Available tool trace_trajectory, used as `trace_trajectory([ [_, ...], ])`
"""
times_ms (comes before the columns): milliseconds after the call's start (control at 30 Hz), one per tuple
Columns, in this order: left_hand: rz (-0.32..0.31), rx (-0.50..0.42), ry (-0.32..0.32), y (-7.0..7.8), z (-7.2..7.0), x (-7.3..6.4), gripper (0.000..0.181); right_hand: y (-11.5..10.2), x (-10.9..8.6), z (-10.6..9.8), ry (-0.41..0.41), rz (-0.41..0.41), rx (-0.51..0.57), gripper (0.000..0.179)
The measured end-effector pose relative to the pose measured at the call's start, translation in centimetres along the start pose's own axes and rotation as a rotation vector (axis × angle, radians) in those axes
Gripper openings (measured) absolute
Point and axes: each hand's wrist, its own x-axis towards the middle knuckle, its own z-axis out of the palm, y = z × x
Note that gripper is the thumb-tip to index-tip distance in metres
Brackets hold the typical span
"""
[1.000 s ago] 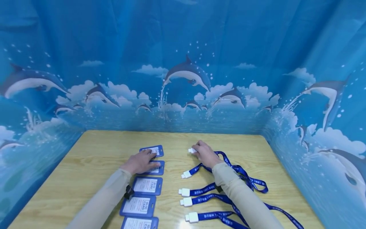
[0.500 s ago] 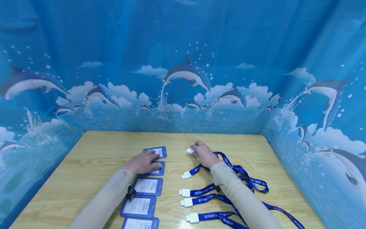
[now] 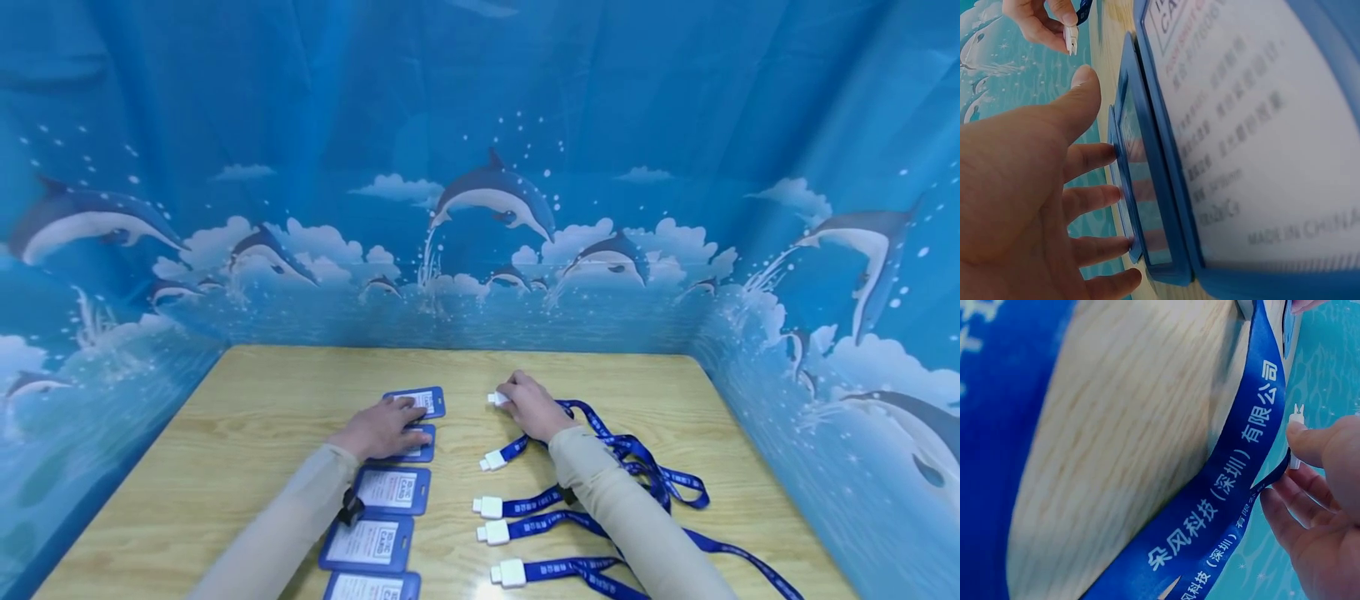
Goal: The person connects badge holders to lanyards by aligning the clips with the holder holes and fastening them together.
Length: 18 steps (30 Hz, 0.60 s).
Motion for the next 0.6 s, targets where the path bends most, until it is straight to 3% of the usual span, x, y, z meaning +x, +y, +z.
trace_trajectory([
  [600, -0.014, 0.019, -0.027, 1.05, 0.28, 0.30, 0.067, 0.03, 0.30, 0.37, -0.011, -0.010, -0.012, 0.028],
])
